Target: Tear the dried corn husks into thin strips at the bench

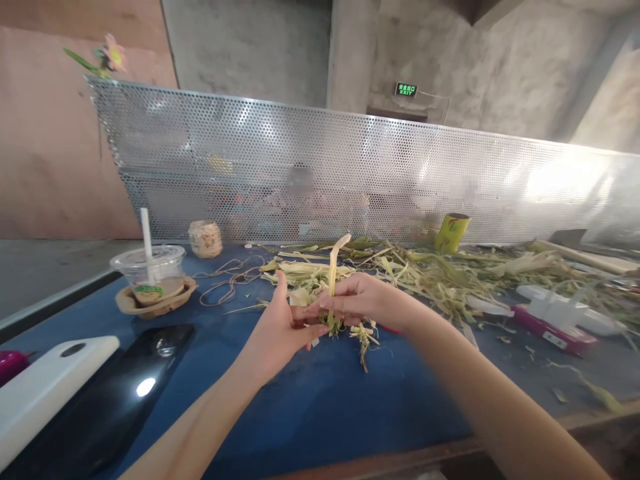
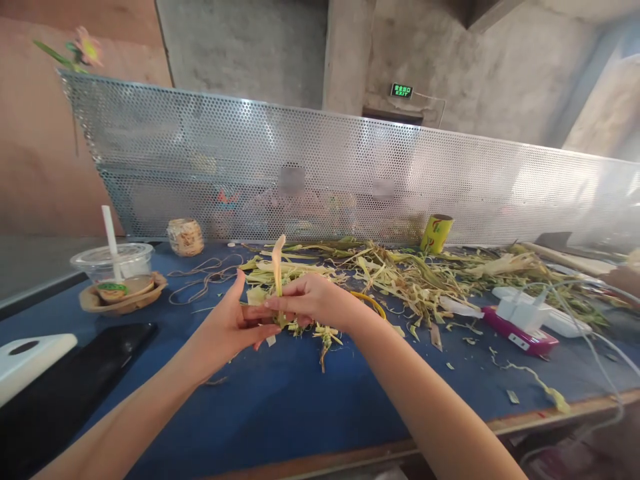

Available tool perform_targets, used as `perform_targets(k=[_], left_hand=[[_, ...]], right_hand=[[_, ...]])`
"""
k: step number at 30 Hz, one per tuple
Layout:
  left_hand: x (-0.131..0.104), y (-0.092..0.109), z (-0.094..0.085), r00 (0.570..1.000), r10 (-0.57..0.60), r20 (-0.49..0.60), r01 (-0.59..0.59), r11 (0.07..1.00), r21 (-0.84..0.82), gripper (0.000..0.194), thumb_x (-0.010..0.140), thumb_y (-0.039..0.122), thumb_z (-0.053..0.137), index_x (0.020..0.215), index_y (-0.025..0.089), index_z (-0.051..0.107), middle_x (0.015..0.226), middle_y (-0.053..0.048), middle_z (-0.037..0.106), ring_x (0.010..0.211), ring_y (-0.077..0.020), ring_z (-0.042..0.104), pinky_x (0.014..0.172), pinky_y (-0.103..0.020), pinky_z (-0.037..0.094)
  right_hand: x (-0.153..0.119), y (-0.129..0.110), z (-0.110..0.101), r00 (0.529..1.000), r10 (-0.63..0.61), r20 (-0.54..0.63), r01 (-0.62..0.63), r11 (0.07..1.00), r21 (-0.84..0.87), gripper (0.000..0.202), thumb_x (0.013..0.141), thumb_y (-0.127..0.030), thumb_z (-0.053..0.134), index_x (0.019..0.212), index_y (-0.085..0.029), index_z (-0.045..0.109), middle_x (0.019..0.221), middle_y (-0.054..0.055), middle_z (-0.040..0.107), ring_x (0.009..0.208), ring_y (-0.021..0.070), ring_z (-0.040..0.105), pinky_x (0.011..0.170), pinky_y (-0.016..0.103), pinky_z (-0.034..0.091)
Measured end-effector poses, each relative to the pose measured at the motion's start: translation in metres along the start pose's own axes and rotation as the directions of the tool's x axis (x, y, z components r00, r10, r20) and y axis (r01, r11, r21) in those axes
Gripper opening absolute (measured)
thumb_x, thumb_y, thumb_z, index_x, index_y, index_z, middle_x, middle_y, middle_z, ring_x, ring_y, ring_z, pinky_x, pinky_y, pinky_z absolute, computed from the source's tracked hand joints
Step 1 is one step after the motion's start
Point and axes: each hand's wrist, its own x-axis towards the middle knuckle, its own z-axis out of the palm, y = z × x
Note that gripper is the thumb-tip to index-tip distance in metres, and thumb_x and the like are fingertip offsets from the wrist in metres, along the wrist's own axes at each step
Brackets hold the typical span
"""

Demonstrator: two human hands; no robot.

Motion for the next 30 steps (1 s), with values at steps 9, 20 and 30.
perform_targets(k=[9, 20, 30], left_hand=[[-0.002, 0.004, 0.002, 0.995, -0.047, 0.088, 0.057, 0.993, -0.105, 0.125, 0.061, 0.008, 0.072, 0.131, 0.014, -0.032, 0.063, -0.001, 0.068, 0.045, -0.0104, 0.051, 0.044, -0.022, 0.04], [-0.002, 0.004, -0.001, 0.995, -0.049, 0.081, 0.057, 0.994, -0.093, 0.127, 0.06, 0.012, 0.074, 0.133, 0.02, -0.029, 0.082, -0.007, 0.069, 0.05, -0.0114, 0.054, 0.048, -0.026, 0.042], [-0.003, 0.007, -0.002, 0.996, -0.076, 0.04, 0.079, 0.995, -0.068, 0.109, 0.068, 0.019, 0.069, 0.139, 0.018, -0.013, 0.081, -0.005, 0.069, 0.055, -0.0125, 0.055, 0.054, -0.027, 0.041]], right_hand=[[-0.009, 0.017, -0.003, 0.985, 0.12, 0.125, -0.17, 0.802, 0.572, 0.021, 0.069, -0.034, 0.068, 0.075, -0.015, 0.071, 0.064, 0.0, 0.058, 0.052, 0.0048, 0.043, 0.046, 0.018, 0.037], [-0.007, 0.032, 0.008, 0.955, -0.053, -0.291, 0.075, 0.995, 0.065, 0.023, 0.075, -0.036, 0.06, 0.083, -0.019, 0.072, 0.073, 0.001, 0.062, 0.052, 0.0079, 0.047, 0.051, 0.022, 0.039], [-0.001, 0.032, 0.015, 0.914, -0.16, -0.374, 0.099, 0.979, -0.177, 0.034, 0.076, -0.047, 0.055, 0.068, -0.017, 0.069, 0.067, 0.003, 0.064, 0.063, 0.0157, 0.059, 0.055, 0.026, 0.047]])
